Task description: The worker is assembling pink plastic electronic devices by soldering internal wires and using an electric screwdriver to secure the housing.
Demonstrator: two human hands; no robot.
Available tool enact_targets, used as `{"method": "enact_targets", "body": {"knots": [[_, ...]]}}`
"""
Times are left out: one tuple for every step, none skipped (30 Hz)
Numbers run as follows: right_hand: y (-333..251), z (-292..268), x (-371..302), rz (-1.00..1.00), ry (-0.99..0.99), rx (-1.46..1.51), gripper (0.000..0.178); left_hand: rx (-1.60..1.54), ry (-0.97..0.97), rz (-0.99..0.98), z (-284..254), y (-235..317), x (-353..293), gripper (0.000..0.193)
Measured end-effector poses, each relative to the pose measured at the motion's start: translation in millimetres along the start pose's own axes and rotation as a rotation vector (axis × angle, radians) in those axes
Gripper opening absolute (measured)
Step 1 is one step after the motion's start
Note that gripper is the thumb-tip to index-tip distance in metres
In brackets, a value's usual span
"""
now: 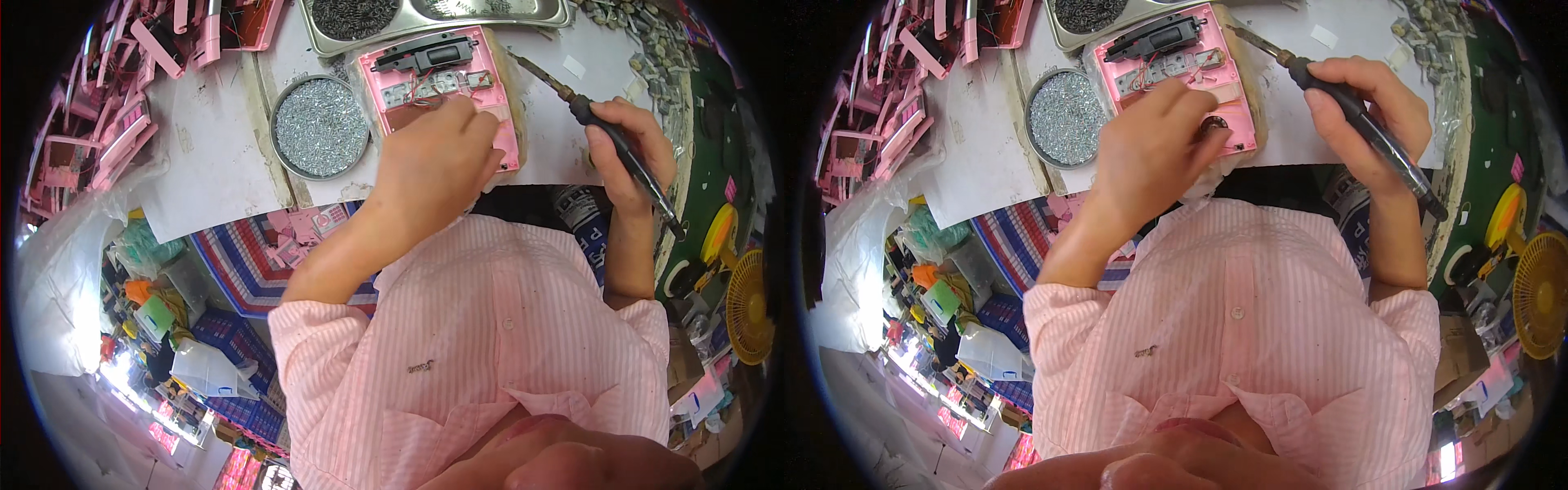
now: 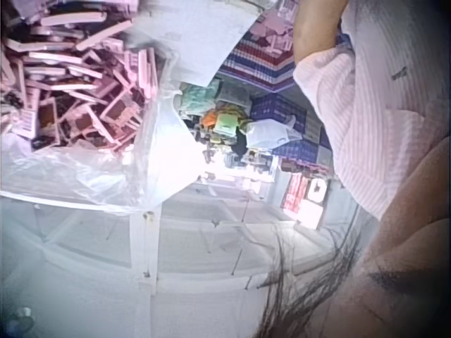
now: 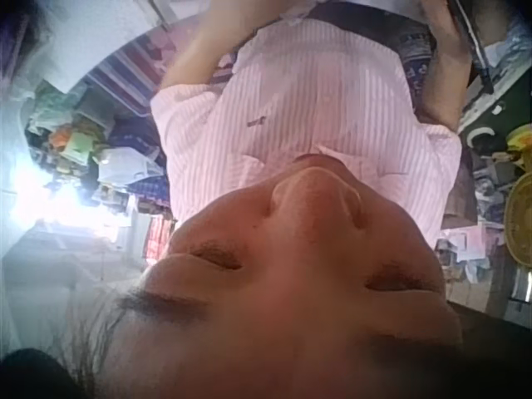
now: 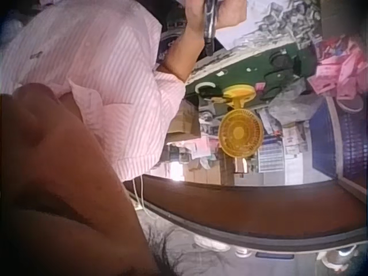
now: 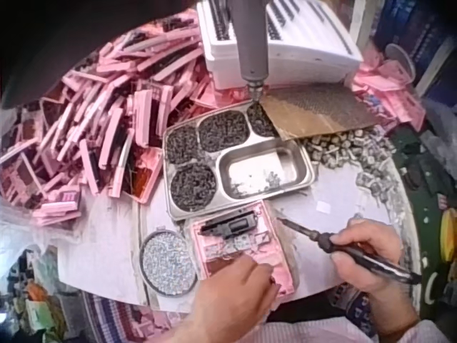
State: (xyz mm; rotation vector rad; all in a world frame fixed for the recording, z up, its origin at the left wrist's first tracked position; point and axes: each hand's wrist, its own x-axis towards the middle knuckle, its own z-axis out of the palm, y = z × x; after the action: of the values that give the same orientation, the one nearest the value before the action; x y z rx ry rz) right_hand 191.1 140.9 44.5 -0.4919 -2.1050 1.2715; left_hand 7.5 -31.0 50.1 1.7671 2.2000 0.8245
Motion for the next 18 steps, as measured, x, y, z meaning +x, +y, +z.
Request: {"method": "enact_targets", "body": {"knots": [[-1.0,-0.4,-0.1,0.021,0.021,-0.01,0.025,0.059,-0.067,0.054,4.2,4.3,2.7,0.019],[-2.4,-0.7,1.9,-0.027,0.027,-0.02,0.026,0.146,-0.089,0.086,13.9,0.7,6.5,0.02],[-2.8,-1.8,2.7,-0.055,0.024,-0.019,0.026,0.192,-0.102,0.091,20.6,-3.1,10.7,0.019],[-3.3,-2.8,3.1,-0.084,0.02,-0.017,0.026,0.239,-0.115,0.096,25.7,-6.3,14.6,0.018],[-3.3,-4.3,2.7,-0.108,0.02,-0.021,0.026,0.28,-0.131,0.105,29.6,-8.1,16.9,0.017],[-4.0,-6.7,0.9,-0.079,0.025,-0.008,0.026,0.252,-0.117,0.129,31.3,-8.7,16.3,0.016],[-5.2,-10.0,-2.2,-0.051,0.029,0.007,0.026,0.225,-0.103,0.151,32.1,-9.8,15.2,0.015],[-5.2,-12.8,-5.1,-0.024,0.032,0.025,0.026,0.2,-0.09,0.171,32.3,-11.4,14.0,0.015],[-4.7,-15.1,-8.2,0.004,0.052,0.037,0.026,0.133,-0.045,0.158,31.5,-13.5,12.5,0.014],[-3.9,-17.0,-11.5,0.031,0.07,0.05,0.025,0.067,0.001,0.144,29.6,-16.0,10.5,0.013],[-3.2,-18.5,-15.1,0.063,0.092,0.058,0.025,-0.005,0.044,0.132,27.9,-18.3,9.0,0.012],[-2.5,-19.1,-17.0,0.084,0.106,0.047,0.026,-0.153,0.015,0.064,23.8,-19.0,8.3,0.012],[-1.6,-17.8,-16.5,0.062,0.1,0.036,0.026,-0.3,-0.014,-0.006,18.2,-18.9,8.3,0.011],[-0.3,-15.2,-14.6,0.038,0.09,0.028,0.026,-0.444,-0.04,-0.079,14.1,-19.2,7.3,0.011],[1.1,-12.7,-12.7,0.014,0.08,0.019,0.026,-0.474,-0.092,-0.135,11.8,-21.1,6.0,0.011],[2.7,-10.4,-10.9,-0.01,0.067,0.029,0.026,-0.503,-0.145,-0.19,9.9,-23.0,4.7,0.012],[3.5,-7.9,-7.2,-0.037,0.052,0.039,0.026,-0.532,-0.195,-0.246,7.8,-24.0,4.0,0.013],[3.3,-6.4,-4.6,-0.064,0.038,0.048,0.027,-0.556,-0.176,-0.249,8.9,-24.3,4.0,0.012]]}}
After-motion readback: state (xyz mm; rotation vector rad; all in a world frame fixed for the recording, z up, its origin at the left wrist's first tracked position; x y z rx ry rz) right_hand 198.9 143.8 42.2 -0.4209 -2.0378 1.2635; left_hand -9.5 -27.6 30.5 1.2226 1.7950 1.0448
